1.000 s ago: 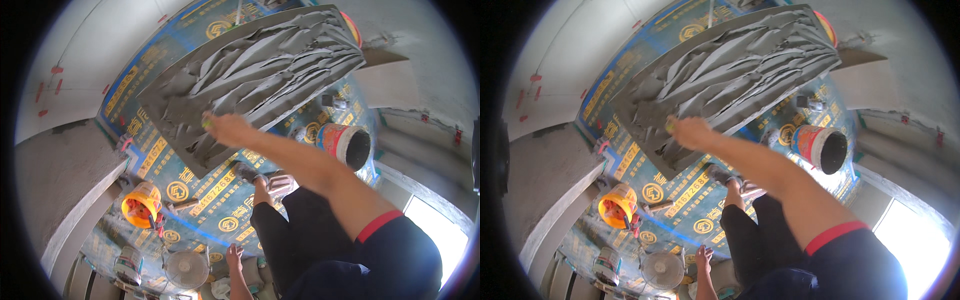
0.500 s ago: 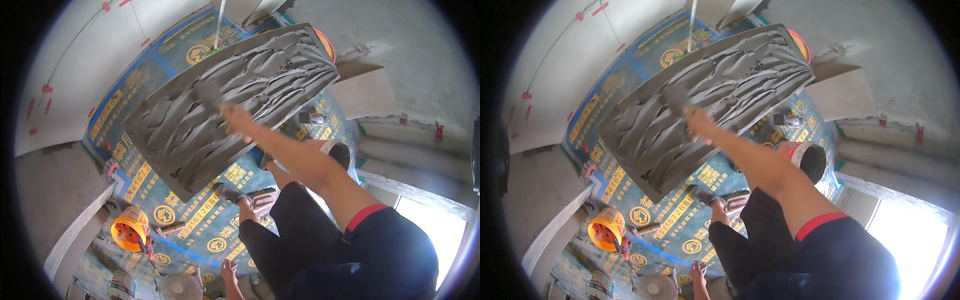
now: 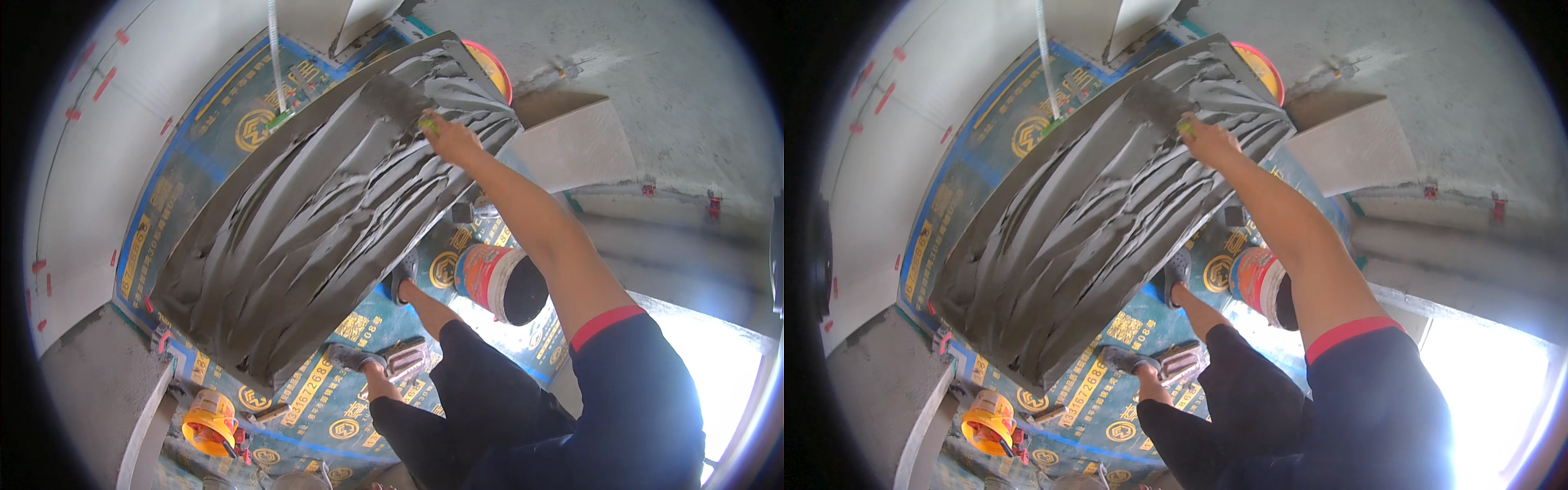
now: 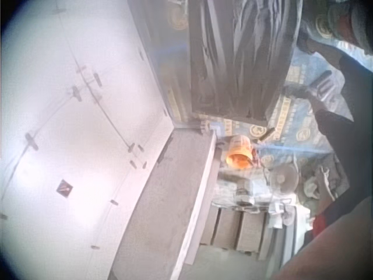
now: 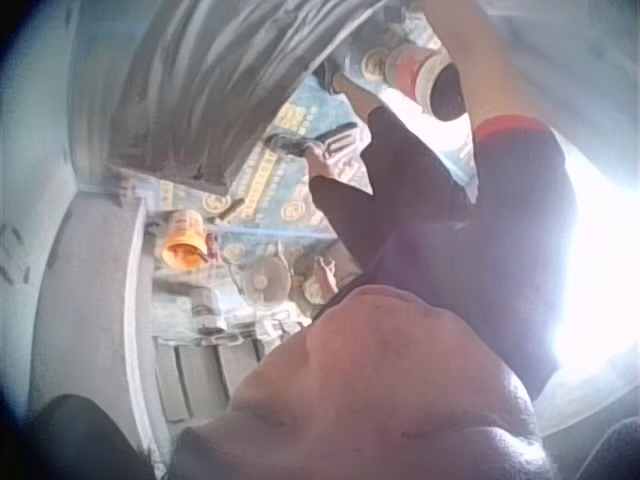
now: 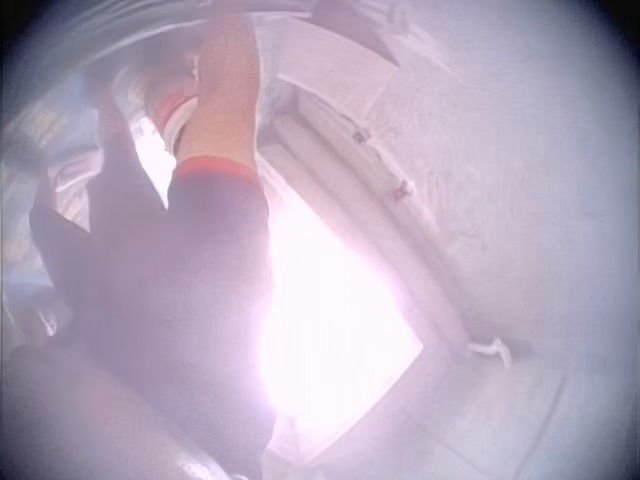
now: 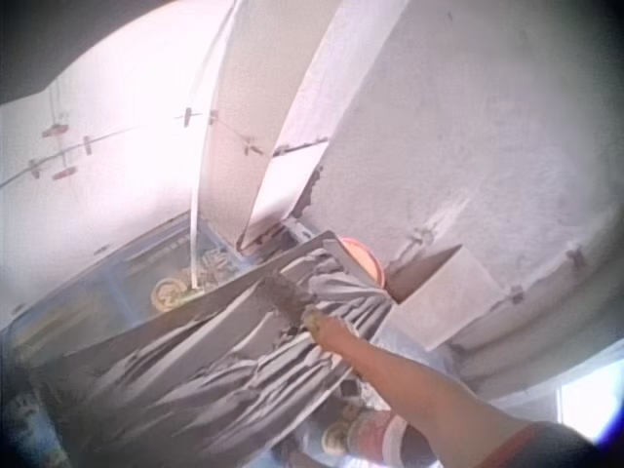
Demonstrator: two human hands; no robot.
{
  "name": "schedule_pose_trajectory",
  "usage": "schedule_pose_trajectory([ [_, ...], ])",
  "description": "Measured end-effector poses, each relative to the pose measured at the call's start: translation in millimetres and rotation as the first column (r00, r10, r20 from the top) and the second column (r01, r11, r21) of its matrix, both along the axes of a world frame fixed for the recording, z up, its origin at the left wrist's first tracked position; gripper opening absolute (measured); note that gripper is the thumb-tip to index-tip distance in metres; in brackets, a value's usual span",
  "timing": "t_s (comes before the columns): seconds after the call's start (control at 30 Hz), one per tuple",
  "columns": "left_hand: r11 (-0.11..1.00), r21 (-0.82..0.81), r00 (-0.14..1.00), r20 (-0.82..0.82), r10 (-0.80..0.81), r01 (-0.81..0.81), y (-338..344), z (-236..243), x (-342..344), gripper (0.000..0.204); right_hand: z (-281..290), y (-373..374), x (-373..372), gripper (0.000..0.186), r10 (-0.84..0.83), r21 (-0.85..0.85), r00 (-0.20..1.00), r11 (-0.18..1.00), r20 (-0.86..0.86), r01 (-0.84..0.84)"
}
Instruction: The person applies mortar from a bucket onto the back of a large tile using a trowel, spreads the mortar evenly across the surface, and then presses the tile onto a wall.
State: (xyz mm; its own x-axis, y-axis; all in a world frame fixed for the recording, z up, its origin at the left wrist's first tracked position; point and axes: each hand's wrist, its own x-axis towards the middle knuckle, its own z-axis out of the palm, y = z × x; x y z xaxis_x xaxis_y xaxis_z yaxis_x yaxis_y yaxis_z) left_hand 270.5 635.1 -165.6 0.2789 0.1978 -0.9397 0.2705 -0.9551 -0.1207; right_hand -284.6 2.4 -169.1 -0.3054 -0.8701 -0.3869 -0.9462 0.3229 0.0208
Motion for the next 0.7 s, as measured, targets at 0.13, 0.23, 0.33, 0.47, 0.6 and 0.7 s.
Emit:
schedule_pose_trajectory([
  [0.13,0.999,0.019,0.999,-0.011,-0.032,0.032,-27,2,-42,0.048,-2,-48,-81,0.051,-0.192,-0.122,0.981,0.975,-0.028,0.187],
  [0.23,0.998,0.027,0.998,-0.022,-0.059,0.060,-48,7,-75,0.048,2,-71,-149,0.051,-0.256,-0.141,0.966,0.958,-0.038,0.249],
  [0.33,0.995,0.047,0.996,-0.021,-0.087,0.088,-64,21,-92,0.048,7,-86,-187,0.050,-0.380,-0.144,0.900,0.899,0.214,0.414],
  [0.47,0.989,0.069,0.991,-0.004,-0.134,0.134,-86,44,-102,0.048,11,-72,-148,0.047,-0.643,0.272,0.507,0.734,0.573,0.623],
  [0.6,0.983,0.052,0.984,0.003,-0.179,0.179,-123,61,-108,0.049,16,-7,-34,0.044,-0.405,0.300,0.479,0.911,0.778,0.283],
  [0.7,0.979,0.027,0.979,0.014,-0.203,0.203,-153,68,-112,0.049,21,15,-7,0.046,-0.190,0.211,0.755,0.975,0.627,0.071],
])
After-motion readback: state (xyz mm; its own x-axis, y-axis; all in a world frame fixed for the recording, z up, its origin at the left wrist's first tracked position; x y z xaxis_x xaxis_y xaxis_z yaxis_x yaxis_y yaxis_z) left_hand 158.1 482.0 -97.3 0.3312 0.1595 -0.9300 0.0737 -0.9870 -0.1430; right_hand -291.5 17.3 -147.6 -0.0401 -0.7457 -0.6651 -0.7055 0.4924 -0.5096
